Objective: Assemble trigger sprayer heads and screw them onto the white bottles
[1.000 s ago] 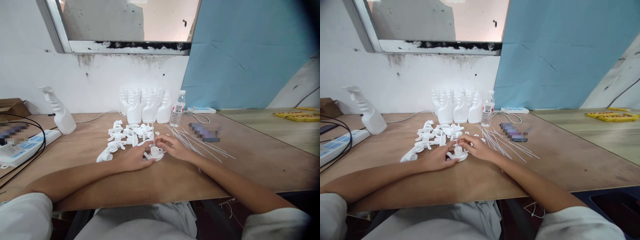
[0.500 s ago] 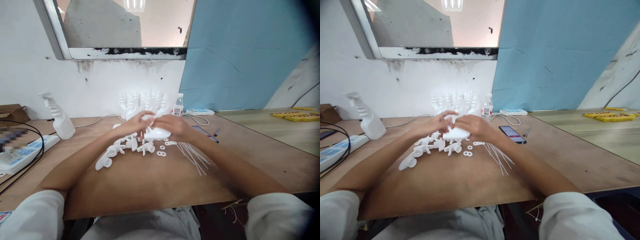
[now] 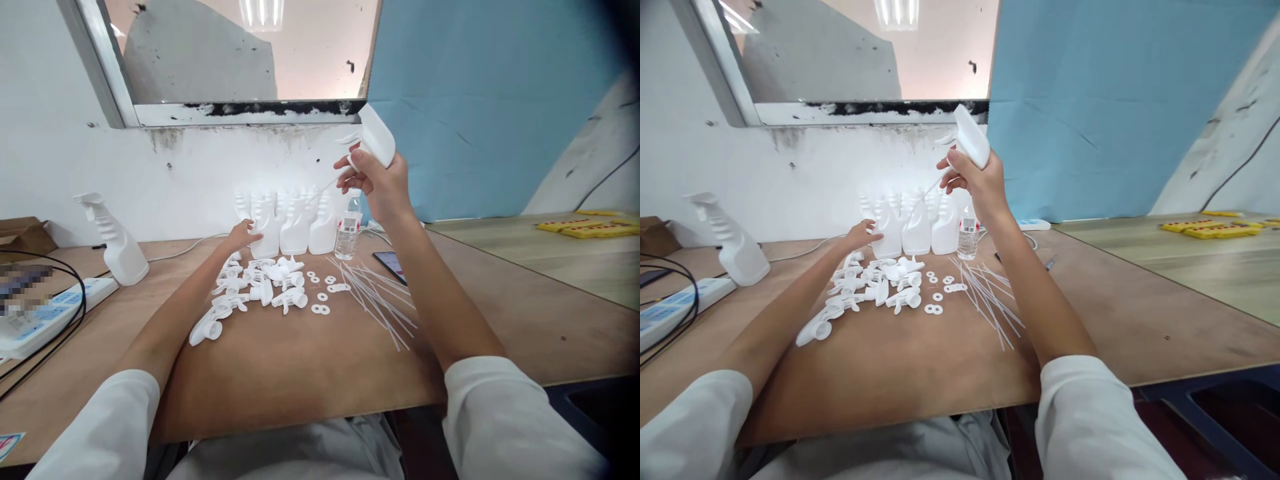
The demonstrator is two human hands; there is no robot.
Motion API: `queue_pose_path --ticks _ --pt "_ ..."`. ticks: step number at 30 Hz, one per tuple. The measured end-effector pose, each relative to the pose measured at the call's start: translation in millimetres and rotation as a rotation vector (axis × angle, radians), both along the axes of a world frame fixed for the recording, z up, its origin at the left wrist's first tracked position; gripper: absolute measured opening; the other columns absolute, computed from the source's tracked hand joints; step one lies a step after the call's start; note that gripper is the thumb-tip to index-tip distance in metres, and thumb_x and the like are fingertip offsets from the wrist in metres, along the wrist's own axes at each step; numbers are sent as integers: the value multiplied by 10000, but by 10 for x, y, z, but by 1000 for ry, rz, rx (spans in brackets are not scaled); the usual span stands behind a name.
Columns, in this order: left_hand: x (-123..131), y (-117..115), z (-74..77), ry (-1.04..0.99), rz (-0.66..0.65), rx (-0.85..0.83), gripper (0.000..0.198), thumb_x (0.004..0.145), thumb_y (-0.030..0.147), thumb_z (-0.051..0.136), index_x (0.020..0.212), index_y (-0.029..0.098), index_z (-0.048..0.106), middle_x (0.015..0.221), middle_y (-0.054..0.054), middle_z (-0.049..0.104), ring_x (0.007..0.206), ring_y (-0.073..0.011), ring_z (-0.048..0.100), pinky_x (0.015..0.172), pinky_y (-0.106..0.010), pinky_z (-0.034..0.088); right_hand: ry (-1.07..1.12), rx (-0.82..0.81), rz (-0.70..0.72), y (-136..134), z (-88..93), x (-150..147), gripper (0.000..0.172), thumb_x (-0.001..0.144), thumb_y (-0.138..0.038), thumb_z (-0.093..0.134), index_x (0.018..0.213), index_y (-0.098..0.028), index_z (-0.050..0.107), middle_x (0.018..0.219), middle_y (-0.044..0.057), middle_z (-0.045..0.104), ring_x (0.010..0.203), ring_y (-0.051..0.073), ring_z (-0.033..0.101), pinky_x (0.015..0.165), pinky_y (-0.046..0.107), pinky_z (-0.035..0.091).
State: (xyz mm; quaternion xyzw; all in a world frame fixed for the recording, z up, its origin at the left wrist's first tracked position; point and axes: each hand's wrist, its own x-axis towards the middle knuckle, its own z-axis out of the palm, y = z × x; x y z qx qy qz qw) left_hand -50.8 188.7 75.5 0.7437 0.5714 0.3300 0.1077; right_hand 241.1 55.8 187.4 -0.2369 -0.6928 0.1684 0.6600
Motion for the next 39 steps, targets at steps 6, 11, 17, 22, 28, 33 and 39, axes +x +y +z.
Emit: queue_pose_path --ticks 6,11,17,22,28,33,39 --pt "-131 -45 162 77 -32 61 413 656 377 781 990 160 673 1020 -87 683 951 -248 636 894 -343 470 50 17 25 114 -1 133 372 848 -563 639 957 -216 562 910 49 675 683 153 671 621 319 570" --pt "-294 -149 365 173 -37 224 423 640 313 757 1022 149 678 1090 -84 634 952 -234 606 888 -333 461 38 113 -25 167 25 231 377 887 -597 564 960 -227 561 917 40 651 773 166 696 638 303 563" --pt "-348 -265 424 265 -30 279 387 659 216 719 1039 174 661 1137 -66 599 965 -225 588 878 -325 457 88 160 -44 141 37 246 334 889 -580 574 946 -251 561 913 50 645 757 184 679 652 346 565" --pt "-301 -318 460 284 -82 273 364 668 201 725 1027 180 669 1126 -61 598 982 -232 578 874 -324 452 69 148 -33 216 2 223 370 883 -617 548 928 -250 550 901 38 634 769 183 677 649 349 546" --pt "-291 -396 552 308 -106 284 370 685 197 735 1051 202 680 1156 -50 605 985 -236 580 852 -328 456 123 61 -10 88 29 167 334 849 -562 591 931 -251 502 959 55 634 756 154 631 744 359 541" --pt "-325 -477 634 288 -164 319 376 694 185 736 1066 181 682 1150 -58 613 1004 -231 586 900 -338 458 179 7 -68 -87 96 162 291 829 -527 577 939 -276 481 1059 83 640 783 171 600 815 367 532" --pt "-385 -539 707 234 -276 289 399 703 186 740 1098 168 689 1171 -60 602 1023 -219 587 944 -342 461 228 52 -29 -69 125 251 288 804 -504 629 907 -262 512 976 83 634 741 171 601 769 367 534"
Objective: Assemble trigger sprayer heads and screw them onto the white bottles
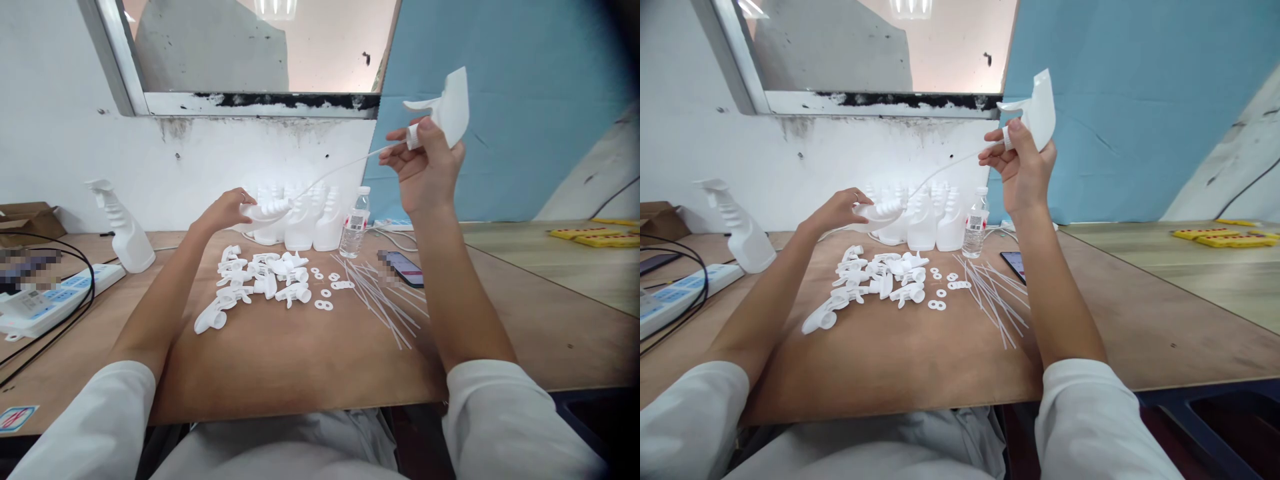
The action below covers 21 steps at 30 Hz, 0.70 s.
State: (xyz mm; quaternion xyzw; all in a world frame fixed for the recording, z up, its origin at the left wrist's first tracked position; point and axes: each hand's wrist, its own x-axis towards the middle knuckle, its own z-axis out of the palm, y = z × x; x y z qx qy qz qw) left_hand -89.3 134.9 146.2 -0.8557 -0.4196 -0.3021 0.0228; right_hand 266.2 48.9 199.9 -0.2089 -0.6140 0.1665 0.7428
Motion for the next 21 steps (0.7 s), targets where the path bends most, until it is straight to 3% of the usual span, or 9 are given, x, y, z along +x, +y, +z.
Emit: queue_pose_path --ticks 9,15,21 --pt "-47 -109 114 -36 -68 -71 434 704 340 770 1108 198 702 1161 -74 606 1067 -257 586 949 -391 488 193 80 152 33 37 -25 199 762 -371 681 819 -194 613 768 34 684 575 140 633 580 298 525" --pt "-80 -178 165 29 5 -29 418 706 275 748 1108 170 705 1178 -85 608 1044 -265 596 981 -408 461 204 72 179 -77 83 -28 181 724 -392 677 788 -230 627 762 18 693 582 146 603 596 302 505" --pt "-48 -216 174 11 -31 -43 423 715 370 748 1096 193 695 1167 -85 616 1050 -262 590 939 -409 483 32 -22 126 -129 11 -156 187 762 -402 660 865 -264 585 843 8 667 667 147 593 695 326 508"
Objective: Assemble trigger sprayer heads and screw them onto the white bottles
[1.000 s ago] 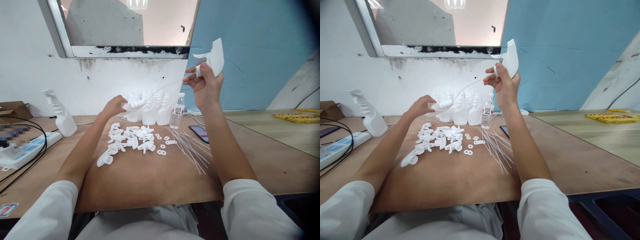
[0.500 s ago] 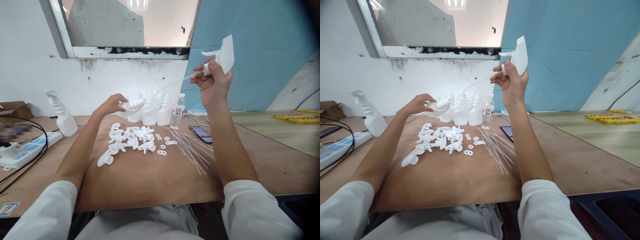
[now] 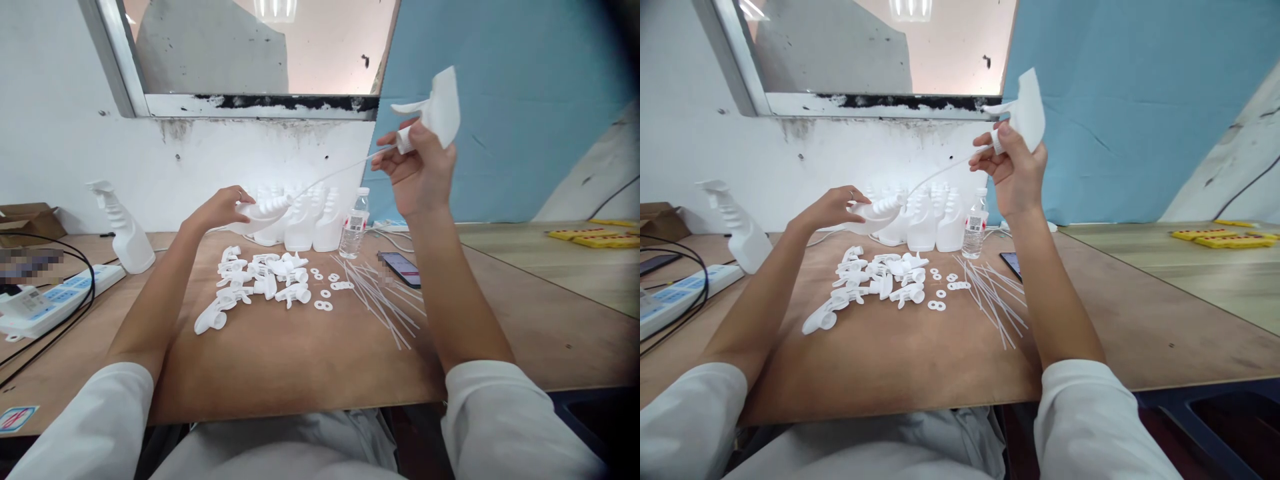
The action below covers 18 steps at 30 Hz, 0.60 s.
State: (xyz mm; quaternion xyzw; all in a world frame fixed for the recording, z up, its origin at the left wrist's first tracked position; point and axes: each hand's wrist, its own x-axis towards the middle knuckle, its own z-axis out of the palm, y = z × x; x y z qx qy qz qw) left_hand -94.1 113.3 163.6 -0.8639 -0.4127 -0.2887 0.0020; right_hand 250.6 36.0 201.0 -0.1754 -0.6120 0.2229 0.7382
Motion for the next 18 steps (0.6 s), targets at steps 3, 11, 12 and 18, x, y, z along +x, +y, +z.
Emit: queue_pose_path --ticks 3,11,12,18 --pt "66 -110 40 4 -61 -67 441 722 413 741 1113 216 685 1193 -75 614 1076 -252 587 920 -394 497 -101 -4 22 34 -53 -66 255 766 -406 696 905 -216 597 876 36 655 661 143 608 650 327 521" --pt "327 -691 245 251 -281 -280 449 744 492 697 1110 234 671 1214 -43 620 1104 -223 598 898 -303 502 -508 -91 32 -139 -116 -245 273 722 -358 801 903 -175 713 900 35 664 754 149 616 635 288 569" --pt "352 -755 264 263 -293 -289 450 748 491 690 1113 230 664 1215 -44 618 1102 -220 598 890 -295 501 -534 -98 38 -179 -112 -267 275 719 -348 807 910 -172 717 893 32 664 744 148 617 632 289 571" --pt "439 -924 276 329 -313 -322 471 718 490 701 1080 201 614 1166 -56 624 1031 -214 620 823 -279 497 -655 -190 127 -377 -80 -364 285 703 -311 828 920 -157 725 773 18 644 645 139 621 542 271 544"
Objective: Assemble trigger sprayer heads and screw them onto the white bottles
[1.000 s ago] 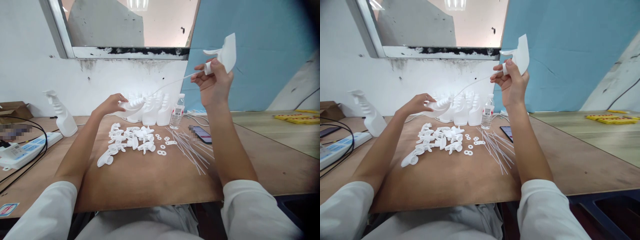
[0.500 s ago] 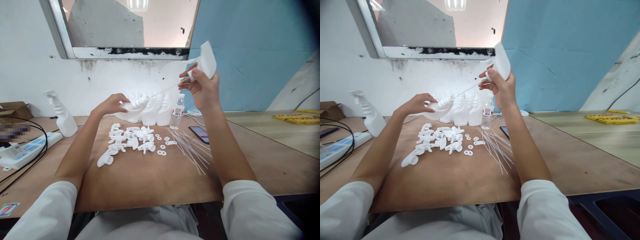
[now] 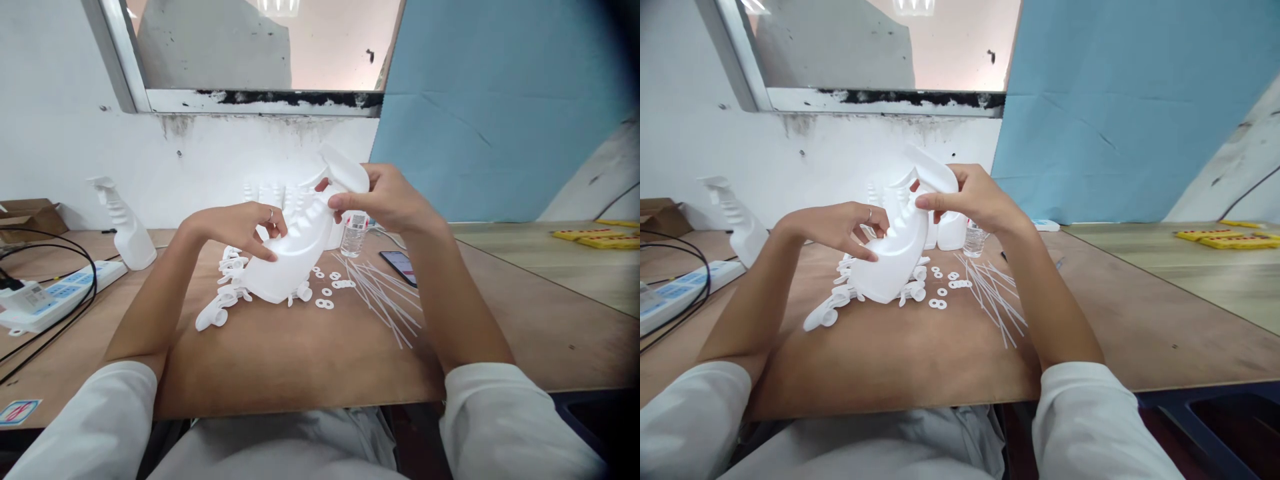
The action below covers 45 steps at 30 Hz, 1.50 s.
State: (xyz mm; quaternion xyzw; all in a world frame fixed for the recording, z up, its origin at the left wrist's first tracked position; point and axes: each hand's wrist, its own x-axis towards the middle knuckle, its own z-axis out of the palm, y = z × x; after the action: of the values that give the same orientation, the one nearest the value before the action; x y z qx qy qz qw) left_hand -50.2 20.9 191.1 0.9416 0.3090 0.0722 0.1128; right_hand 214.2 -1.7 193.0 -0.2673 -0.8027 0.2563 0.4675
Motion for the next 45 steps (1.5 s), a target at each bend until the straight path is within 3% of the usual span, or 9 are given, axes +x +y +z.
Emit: queue_pose_path --ticks 9,16,20,27,34,37,40,43,45 --pt "313 -82 -193 213 -68 -76 505 659 512 753 986 171 576 1002 -62 679 853 -208 646 705 -281 472 -261 -96 9 -145 25 -59 246 697 -355 824 813 -168 715 694 5 665 593 127 634 520 241 500" --pt "398 -60 -285 217 -129 -106 459 671 513 759 941 170 618 960 -55 701 844 -214 654 723 -296 487 -333 -97 28 -220 27 -61 204 704 -339 812 763 -177 703 635 -11 639 559 115 618 472 222 448" --pt "241 -27 -145 18 -150 -103 469 699 547 746 983 193 630 985 -47 706 866 -211 670 740 -298 508 -272 -92 104 -193 -16 -132 168 714 -309 796 745 -178 695 640 3 648 551 120 603 439 221 432" --pt "22 -116 39 -599 -163 77 472 875 607 563 1111 202 615 1049 -83 662 837 -171 662 648 -278 557 -240 -154 154 -97 -101 -234 205 721 -291 775 839 -150 685 688 7 654 562 109 588 450 209 454" --pt "133 -309 -11 -637 -98 231 367 869 477 646 1090 185 656 1016 -63 698 796 -152 661 604 -242 559 -239 -197 215 -67 -106 -245 286 717 -246 794 965 -165 676 807 25 690 665 142 622 514 227 476" --pt "130 -326 -20 -655 -103 208 311 894 445 629 1060 184 664 927 -44 704 684 -122 644 571 -239 542 -145 -230 348 -8 -234 -307 289 734 -265 791 969 -162 657 844 35 704 761 162 650 614 246 509" --pt "115 -328 -20 -660 -102 175 284 899 435 626 1049 197 668 853 -26 694 651 -117 635 563 -244 535 18 -375 609 57 -482 -424 275 850 -402 685 965 -169 596 836 55 700 804 189 674 680 311 538" --pt "103 -330 -16 -674 -105 165 283 896 441 628 1045 204 671 832 -23 683 665 -127 636 565 -256 540 263 -466 752 66 -712 -553 347 853 -505 638 932 -180 546 730 11 627 672 169 636 697 367 546" --pt "86 -329 -11 -671 -105 156 297 896 453 624 1045 201 671 821 -27 678 681 -139 642 564 -267 543 374 -506 768 38 -793 -619 383 829 -550 602 926 -186 532 696 0 591 598 161 584 654 374 539"
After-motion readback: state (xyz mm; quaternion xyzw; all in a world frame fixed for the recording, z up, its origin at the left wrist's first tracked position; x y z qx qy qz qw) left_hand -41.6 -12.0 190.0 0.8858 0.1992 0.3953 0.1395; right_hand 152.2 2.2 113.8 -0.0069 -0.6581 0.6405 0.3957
